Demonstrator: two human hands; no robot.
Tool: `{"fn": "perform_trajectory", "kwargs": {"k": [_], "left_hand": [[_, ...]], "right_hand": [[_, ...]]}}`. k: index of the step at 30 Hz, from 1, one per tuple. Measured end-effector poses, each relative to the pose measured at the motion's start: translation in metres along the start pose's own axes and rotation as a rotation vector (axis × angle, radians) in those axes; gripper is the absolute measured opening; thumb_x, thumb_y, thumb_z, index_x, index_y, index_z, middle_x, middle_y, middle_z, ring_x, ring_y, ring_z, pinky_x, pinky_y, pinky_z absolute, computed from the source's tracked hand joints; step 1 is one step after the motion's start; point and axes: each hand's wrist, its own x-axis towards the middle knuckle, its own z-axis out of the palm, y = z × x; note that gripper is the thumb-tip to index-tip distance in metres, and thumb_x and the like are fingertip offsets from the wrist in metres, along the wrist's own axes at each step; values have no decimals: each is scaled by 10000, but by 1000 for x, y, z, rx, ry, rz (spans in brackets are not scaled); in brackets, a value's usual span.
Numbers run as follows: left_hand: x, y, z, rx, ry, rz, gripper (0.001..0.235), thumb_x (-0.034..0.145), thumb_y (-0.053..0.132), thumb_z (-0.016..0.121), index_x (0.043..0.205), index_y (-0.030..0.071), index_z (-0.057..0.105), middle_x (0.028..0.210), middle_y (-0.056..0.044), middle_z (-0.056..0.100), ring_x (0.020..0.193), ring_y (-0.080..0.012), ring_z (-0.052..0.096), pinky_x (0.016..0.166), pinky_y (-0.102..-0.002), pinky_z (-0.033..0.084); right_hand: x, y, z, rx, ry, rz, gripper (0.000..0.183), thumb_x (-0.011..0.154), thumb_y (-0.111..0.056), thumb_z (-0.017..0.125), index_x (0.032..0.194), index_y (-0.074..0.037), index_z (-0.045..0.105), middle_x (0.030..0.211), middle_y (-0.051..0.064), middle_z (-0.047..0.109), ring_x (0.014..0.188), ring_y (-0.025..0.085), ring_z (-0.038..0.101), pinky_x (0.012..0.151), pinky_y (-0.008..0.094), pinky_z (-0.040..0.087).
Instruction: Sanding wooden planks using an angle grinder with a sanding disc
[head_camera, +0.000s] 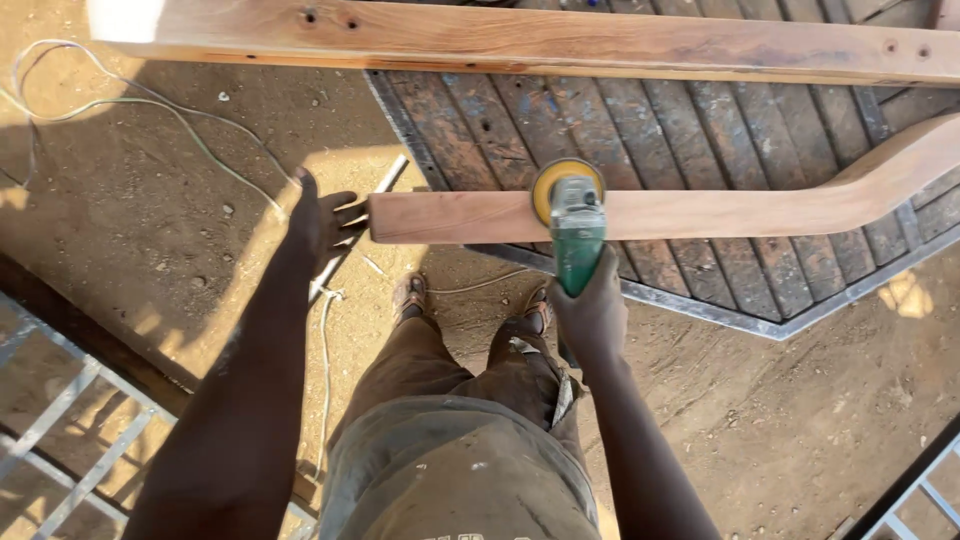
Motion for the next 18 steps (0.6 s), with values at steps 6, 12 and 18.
{"fn": "perform_trajectory", "kwargs": {"k": [6,12,18], "left_hand": [[-5,-12,-28,-397,-54,-44,1145,822,883,-10,1623,108,252,1488,-135,615,1465,-391,476,1254,-573,2],[21,-34,-89,-369,56,-47,1057,822,895,45,1504,158,372,1301,-133,726,1348,-365,607,1242,-570,85],[30,-35,-92,-364,41,-39,1086,802,919,58,1493,159,410,1226,-146,754,1321,-370,627,1250,-569,80]], "right_hand": [[-52,-87,70,-86,-148,-243,822,792,-289,670,1506,-64,330,1343,286,537,1108,580,611,894,714,522],[-49,-55,72,-13,-11,49,838,794,-328,717,1506,-113,332,1211,280,611,1063,570,650,920,695,507],[-24,19,49,59,328,229,718,837,-426,742,1400,-203,358,1100,247,642,1039,531,651,856,672,486]]}}
